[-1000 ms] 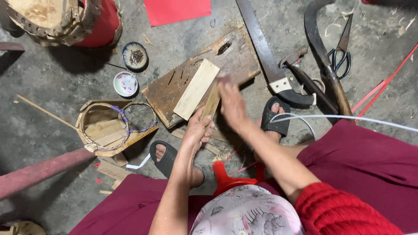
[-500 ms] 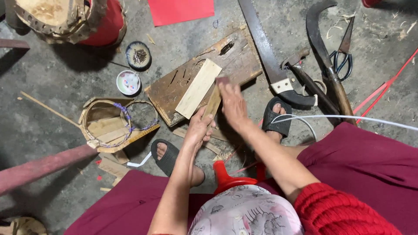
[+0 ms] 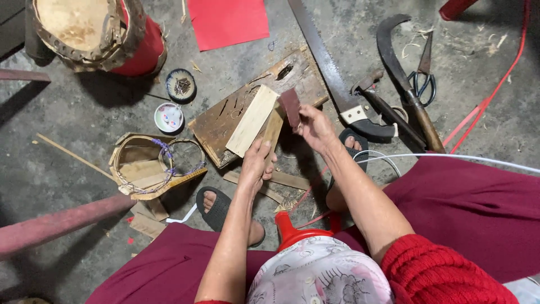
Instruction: Final sanding and shaping of a wooden instrument component using sandpaper and a curved blade.
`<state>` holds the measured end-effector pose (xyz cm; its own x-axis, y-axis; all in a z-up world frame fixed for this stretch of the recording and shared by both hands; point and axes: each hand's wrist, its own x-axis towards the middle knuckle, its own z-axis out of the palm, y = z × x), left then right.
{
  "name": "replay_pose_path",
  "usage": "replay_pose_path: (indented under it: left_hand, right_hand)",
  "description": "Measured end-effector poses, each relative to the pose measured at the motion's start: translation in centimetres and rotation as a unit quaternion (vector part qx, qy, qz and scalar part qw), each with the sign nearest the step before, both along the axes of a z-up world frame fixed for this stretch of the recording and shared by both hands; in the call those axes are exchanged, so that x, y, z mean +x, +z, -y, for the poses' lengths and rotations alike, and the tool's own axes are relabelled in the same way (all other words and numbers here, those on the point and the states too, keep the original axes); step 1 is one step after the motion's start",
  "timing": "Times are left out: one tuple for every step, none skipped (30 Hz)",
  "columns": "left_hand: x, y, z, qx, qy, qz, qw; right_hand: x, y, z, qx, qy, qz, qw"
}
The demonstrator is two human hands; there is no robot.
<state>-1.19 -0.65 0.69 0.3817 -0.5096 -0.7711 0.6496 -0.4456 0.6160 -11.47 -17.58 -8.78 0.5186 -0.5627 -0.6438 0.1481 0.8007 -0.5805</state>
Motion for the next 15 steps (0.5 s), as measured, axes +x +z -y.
replay_pose_path:
  left_hand:
    - [-0.1,0.5,0.1,-0.001,0.006,-0.011,1.000]
    - [-0.1,0.7,0.1,-0.004,0.005,-0.010,1.000]
    - [0.0,0.9,0.0,-0.005,0.008,-0.020,1.000]
    - [0.0,1.2,0.0,-0.005,0.011,-0.031,0.999]
    - [0.0,1.7,0.0,-0.009,0.011,-0.029,0.999]
    - [0.1,2.2,0.0,-0.011,0.009,-0.032,0.999]
    - [0.1,2.7,-0.1,-0.013,0.008,-0.035,0.999]
    - [0.0,3.1,-0.2,-0.015,0.009,-0.035,0.999]
    - [-0.1,3.4,-0.3,-0.022,0.008,-0.037,0.999]
    - [-0.1,3.8,-0.4,-0.031,0.007,-0.039,0.999]
    - [0.0,3.4,-0.5,-0.033,0.008,-0.038,0.999]
    - [0.0,2.9,-0.7,-0.040,0.008,-0.046,0.998]
    - [0.0,2.5,-0.9,-0.047,0.007,-0.053,0.997]
    - [-0.1,2.2,-1.1,-0.048,0.008,-0.052,0.997]
    - [-0.2,2.0,-1.2,-0.051,0.008,-0.058,0.997]
  right_hand:
    - [-0.2,0.3,-0.3,0.015,0.032,0.009,0.999]
    - [-0.2,0.9,-0.5,0.012,0.031,0.010,0.999]
    - [-0.1,1.6,-0.8,-0.005,0.035,-0.023,0.999]
    - [0.0,2.2,-1.0,-0.022,0.040,-0.056,0.997]
    - [-0.2,2.0,-0.8,-0.025,0.040,-0.054,0.997]
    - [-0.5,1.7,-0.7,-0.076,0.040,-0.075,0.993]
    - [-0.8,1.4,-0.7,-0.126,0.041,-0.096,0.987]
    - [-0.7,1.8,-1.1,-0.128,0.042,-0.095,0.986]
    - [-0.6,2.2,-1.5,-0.183,0.044,-0.093,0.978]
    - [-0.5,2.6,-1.8,-0.237,0.046,-0.090,0.966]
    - [-0.4,4.9,-1.9,-0.240,0.047,-0.089,0.966]
    - [-0.5,7.2,-2.1,-0.400,0.051,-0.149,0.903]
    - [-0.5,9.5,-2.3,-0.546,0.052,-0.204,0.811]
    - [-0.4,9.5,-2.4,-0.548,0.052,-0.202,0.810]
    - [-0.4,9.6,-2.3,-0.665,0.065,-0.244,0.703]
